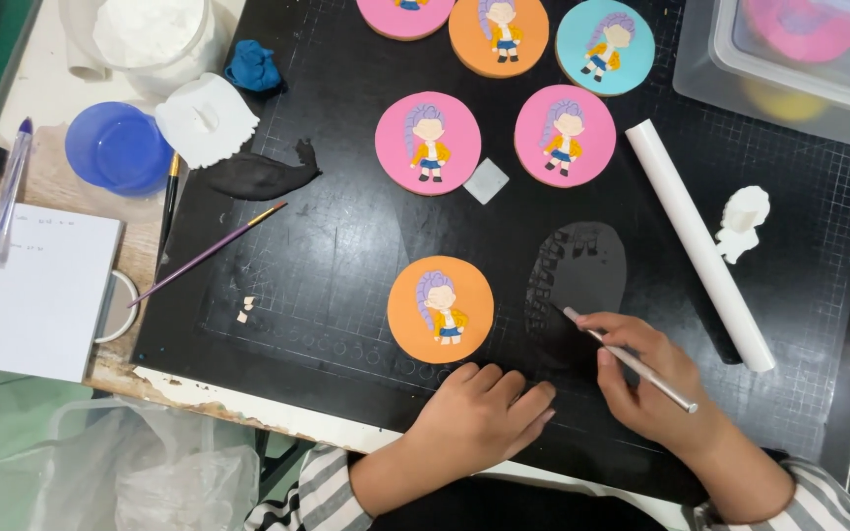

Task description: Detailing small circular clay figures featuring cartoon characters using a fine-tipped tool.

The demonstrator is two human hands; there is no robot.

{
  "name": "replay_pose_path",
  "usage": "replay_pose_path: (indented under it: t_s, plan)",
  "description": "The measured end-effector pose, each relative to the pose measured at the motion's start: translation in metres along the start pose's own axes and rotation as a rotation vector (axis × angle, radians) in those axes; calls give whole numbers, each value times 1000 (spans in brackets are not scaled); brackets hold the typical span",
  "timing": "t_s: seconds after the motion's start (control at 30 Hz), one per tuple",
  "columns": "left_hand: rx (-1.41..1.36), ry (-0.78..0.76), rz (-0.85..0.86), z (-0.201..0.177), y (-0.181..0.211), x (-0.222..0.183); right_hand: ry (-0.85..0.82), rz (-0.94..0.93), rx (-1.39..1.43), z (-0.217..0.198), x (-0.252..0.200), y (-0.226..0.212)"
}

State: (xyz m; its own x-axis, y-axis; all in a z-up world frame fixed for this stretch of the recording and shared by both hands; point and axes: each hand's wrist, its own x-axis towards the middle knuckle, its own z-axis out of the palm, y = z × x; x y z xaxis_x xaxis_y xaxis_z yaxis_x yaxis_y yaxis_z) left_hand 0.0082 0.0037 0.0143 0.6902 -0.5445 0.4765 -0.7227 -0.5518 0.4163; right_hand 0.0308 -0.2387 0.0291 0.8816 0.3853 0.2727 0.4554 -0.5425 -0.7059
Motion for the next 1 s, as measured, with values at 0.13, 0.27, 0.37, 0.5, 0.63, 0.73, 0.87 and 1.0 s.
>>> replay_pose_path:
  t_s: [0.13, 0.27, 0.37, 0.5, 0.63, 0.73, 0.87, 1.0]
  plan:
    - [-17, -16, -6, -1, 0, 0, 3, 18, -57, -1, 2, -2]
    - [-10, 5, -3, -1, 1, 0, 3, -1, -79, -2, 3, -2]
    - [3, 18, 0, -1, 1, 0, -5, 33, -56, -2, 2, 0]
    - [29, 15, 3, 1, 2, -1, 16, 38, -5, -2, 2, -1]
    - [31, 20, 2, -1, 3, 0, 52, -16, 23, -5, 2, -5]
    - [32, 15, 6, -1, 3, -2, 123, -5, 114, -4, 1, -7]
    - [35, 101, 40, -3, 4, -6, 142, -23, 214, -3, -2, -10]
    - [104, 242, -64, -19, -2, -21, 100, -23, 187, -3, -14, -23]
